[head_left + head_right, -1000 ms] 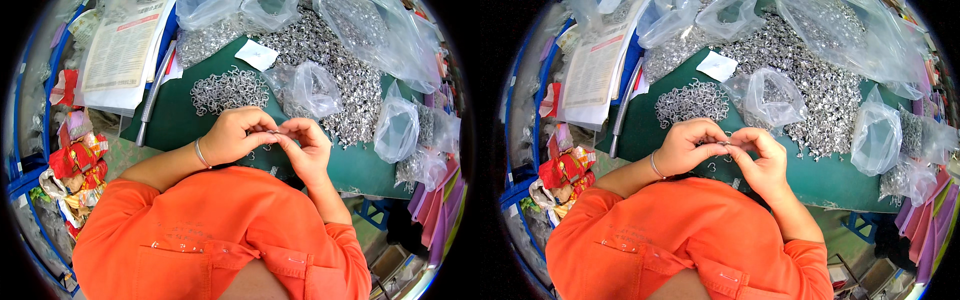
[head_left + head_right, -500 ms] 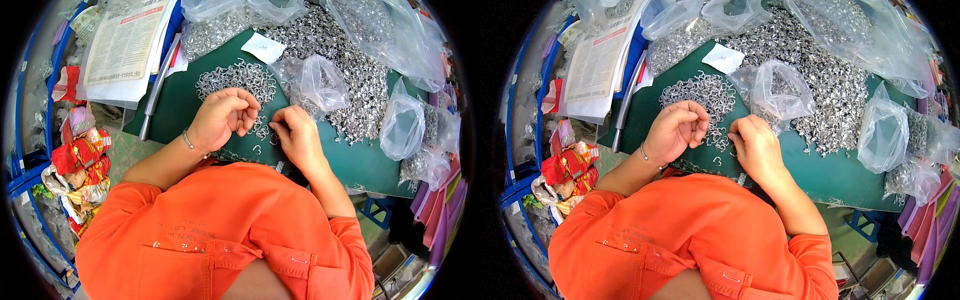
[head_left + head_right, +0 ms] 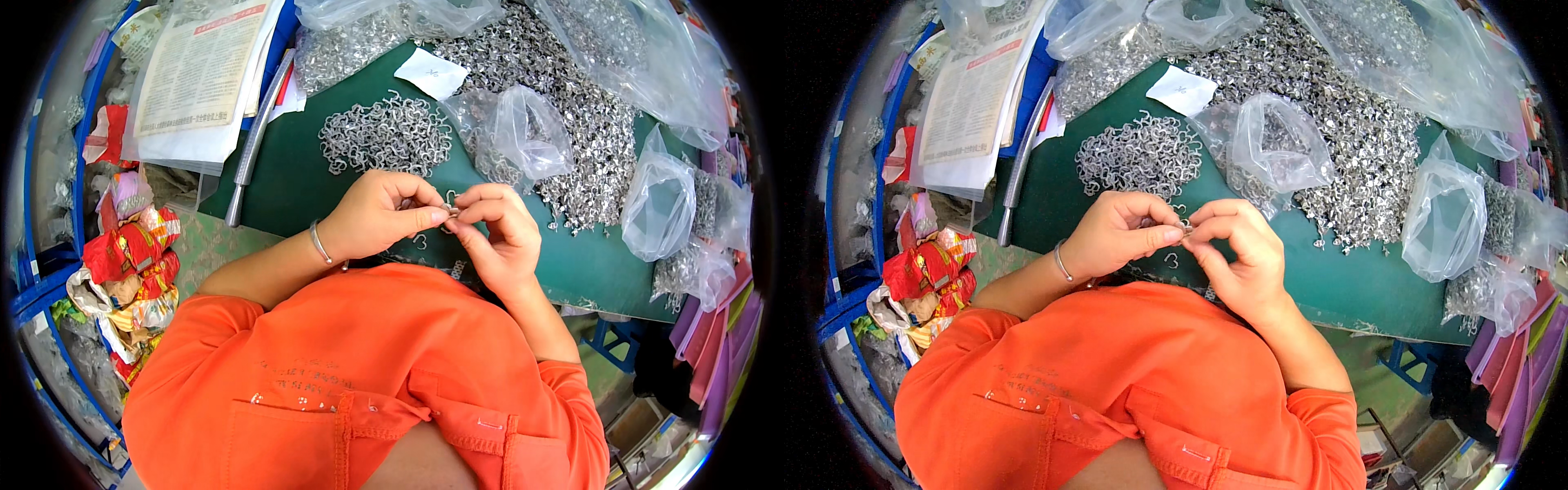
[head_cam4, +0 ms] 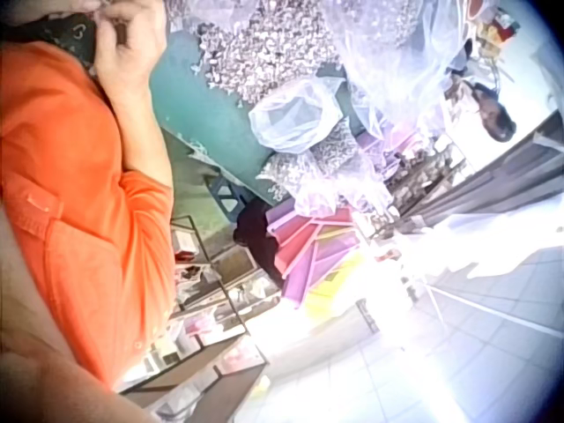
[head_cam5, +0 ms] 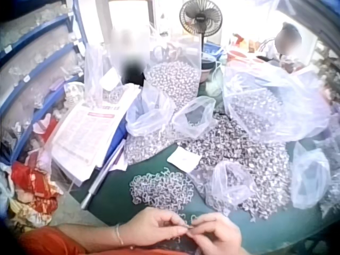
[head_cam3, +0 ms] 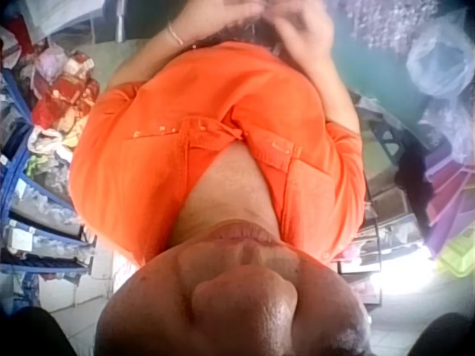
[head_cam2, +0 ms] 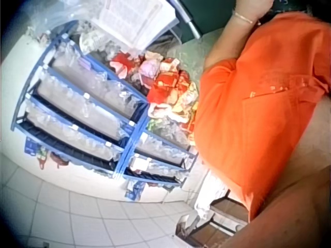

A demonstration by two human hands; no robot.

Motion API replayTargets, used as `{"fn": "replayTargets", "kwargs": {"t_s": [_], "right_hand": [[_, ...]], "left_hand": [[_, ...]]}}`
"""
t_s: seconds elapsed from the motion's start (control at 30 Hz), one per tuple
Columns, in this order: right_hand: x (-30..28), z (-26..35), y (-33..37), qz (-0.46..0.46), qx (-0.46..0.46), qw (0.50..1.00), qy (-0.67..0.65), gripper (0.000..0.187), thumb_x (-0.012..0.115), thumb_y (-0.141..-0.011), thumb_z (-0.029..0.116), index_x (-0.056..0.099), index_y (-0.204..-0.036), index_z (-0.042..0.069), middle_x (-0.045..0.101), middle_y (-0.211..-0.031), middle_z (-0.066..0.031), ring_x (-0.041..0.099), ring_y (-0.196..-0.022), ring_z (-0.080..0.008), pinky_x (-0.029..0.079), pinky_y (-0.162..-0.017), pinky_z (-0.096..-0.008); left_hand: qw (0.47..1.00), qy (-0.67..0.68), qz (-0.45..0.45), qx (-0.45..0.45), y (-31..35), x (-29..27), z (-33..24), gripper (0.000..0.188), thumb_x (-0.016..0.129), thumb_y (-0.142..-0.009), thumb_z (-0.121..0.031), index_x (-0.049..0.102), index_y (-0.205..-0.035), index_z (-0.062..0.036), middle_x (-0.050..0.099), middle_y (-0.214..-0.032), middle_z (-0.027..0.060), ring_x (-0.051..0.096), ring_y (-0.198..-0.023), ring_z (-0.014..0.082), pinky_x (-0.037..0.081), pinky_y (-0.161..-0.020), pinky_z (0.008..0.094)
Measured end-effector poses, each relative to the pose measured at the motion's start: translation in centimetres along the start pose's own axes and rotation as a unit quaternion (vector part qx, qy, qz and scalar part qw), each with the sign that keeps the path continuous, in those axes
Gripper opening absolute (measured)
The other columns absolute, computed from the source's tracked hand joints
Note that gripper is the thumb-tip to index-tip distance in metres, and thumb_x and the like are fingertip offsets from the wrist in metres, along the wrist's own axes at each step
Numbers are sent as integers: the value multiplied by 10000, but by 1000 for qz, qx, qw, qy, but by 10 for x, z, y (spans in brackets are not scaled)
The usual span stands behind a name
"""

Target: The person sits at a green workbench and manually assembles small silver metal hooks. They pick up individual hooks from a pile and link them together by hand, gradually forming a chain. The workspace contains several plastic bags filled with loose hooks and a newspaper.

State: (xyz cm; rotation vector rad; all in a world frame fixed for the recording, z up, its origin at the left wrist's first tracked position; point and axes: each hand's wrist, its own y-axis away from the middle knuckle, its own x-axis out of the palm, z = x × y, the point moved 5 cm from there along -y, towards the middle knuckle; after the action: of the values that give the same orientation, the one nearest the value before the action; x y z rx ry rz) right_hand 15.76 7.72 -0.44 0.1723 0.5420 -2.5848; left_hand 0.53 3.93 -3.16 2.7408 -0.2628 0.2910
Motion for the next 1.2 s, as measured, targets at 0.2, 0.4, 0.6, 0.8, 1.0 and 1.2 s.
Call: {"fn": "replayTargets", "kwargs": {"t_s": [0.2,0.4,0.6,0.8,1.0,1.2], "right_hand": [[0,-8,8,-42,93,982,-161,212,655,-752,-121,524,-869,-2,601,-881,-104,575,-786,-133,474,-688,-247],[-1,-6,8,-37,59,988,-138,223,649,-751,-131,518,-875,-1,599,-873,-104,574,-778,-133,472,-685,-241],[-4,1,6,-36,26,996,-81,196,651,-723,-123,551,-837,1,610,-827,-109,593,-745,-182,483,-670,-271],[-46,36,-28,-134,-186,952,204,201,640,-647,-123,614,-808,-5,617,-793,-111,602,-721,-248,487,-639,-314],[-65,17,-49,-144,-139,927,316,190,638,-694,-115,630,-852,-10,634,-870,-114,614,-796,-256,489,-711,-312],[-32,31,-19,-7,-122,960,251,227,672,-702,-48,617,-918,-5,615,-904,-136,614,-786,-295,505,-688,-348]], "left_hand": [[984,-122,-49,117,1,0,-6,88,708,-788,-79,676,-853,-29,609,-741,0,513,-625,36,403,-538,200],[958,-201,-66,192,6,2,-19,98,708,-774,-12,663,-861,-18,609,-809,30,523,-649,60,407,-557,202],[931,-215,-79,285,5,4,-22,105,728,-740,-17,667,-825,-27,589,-727,22,503,-595,67,397,-528,214],[958,-168,-106,205,6,-7,-19,75,672,-806,2,639,-873,-2,574,-810,16,460,-640,53,375,-584,192],[963,-160,-121,183,6,-16,-25,84,646,-824,3,628,-906,3,566,-830,4,464,-675,48,369,-609,189],[982,124,-101,97,0,-35,-22,266,477,-889,24,513,-1152,27,574,-1138,112,580,-1035,187,474,-907,294]]}}
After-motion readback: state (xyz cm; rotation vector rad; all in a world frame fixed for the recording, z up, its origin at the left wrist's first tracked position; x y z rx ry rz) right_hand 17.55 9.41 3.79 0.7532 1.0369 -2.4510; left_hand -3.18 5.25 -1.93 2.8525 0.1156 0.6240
